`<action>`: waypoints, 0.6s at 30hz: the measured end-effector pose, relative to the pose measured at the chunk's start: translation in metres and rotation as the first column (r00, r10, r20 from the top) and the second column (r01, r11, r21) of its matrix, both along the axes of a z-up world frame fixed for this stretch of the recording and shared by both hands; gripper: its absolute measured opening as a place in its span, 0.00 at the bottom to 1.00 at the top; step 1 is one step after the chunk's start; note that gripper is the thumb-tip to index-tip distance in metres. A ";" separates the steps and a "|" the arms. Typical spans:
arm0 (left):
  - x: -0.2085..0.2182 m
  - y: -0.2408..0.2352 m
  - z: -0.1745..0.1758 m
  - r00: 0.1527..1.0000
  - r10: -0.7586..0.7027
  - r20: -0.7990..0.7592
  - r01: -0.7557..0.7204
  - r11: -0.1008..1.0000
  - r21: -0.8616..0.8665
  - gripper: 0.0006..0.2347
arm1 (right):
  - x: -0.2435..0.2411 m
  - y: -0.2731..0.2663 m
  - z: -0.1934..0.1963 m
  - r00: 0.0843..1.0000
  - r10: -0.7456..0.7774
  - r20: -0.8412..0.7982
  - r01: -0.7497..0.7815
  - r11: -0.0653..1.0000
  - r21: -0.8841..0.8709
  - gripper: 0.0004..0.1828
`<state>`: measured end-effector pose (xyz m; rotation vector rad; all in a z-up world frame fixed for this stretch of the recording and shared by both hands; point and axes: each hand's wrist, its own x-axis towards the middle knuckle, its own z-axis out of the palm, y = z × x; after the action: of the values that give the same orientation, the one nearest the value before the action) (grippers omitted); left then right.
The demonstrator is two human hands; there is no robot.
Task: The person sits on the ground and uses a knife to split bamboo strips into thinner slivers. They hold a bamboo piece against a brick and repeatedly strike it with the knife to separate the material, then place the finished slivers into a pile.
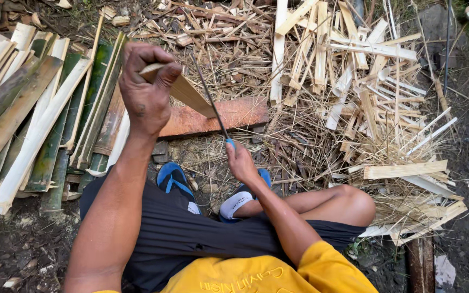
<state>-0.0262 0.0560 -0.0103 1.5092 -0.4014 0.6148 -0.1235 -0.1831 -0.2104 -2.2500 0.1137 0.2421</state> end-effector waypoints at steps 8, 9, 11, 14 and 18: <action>0.008 -0.010 0.003 0.991 0.129 0.039 -0.128 0.992 -0.023 0.12 | 0.017 -0.013 -0.018 0.999 0.024 -0.030 -0.026 0.997 -0.075 0.29; 0.007 -0.014 0.001 0.974 0.217 0.070 -0.218 0.976 0.003 0.12 | 0.014 0.003 0.014 0.999 0.044 -0.030 -0.046 0.997 -0.060 0.28; 0.011 -0.020 -0.001 0.944 0.317 0.096 -0.318 0.948 -0.007 0.10 | 0.007 0.029 0.080 0.994 0.074 0.078 -0.083 0.989 0.124 0.23; 0.008 -0.024 0.001 0.970 0.241 0.027 -0.235 0.960 -0.152 0.08 | -0.010 0.053 0.138 0.980 0.139 0.141 -0.175 0.940 0.291 0.20; 0.001 -0.018 0.002 0.991 0.136 0.000 -0.133 0.967 -0.216 0.08 | -0.004 0.058 0.093 0.996 0.061 0.069 -0.074 0.977 0.198 0.20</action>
<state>-0.0254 0.0377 -0.0083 1.3311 -0.2359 0.7523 -0.1279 -0.1248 -0.1177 -2.0605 -0.0203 0.2098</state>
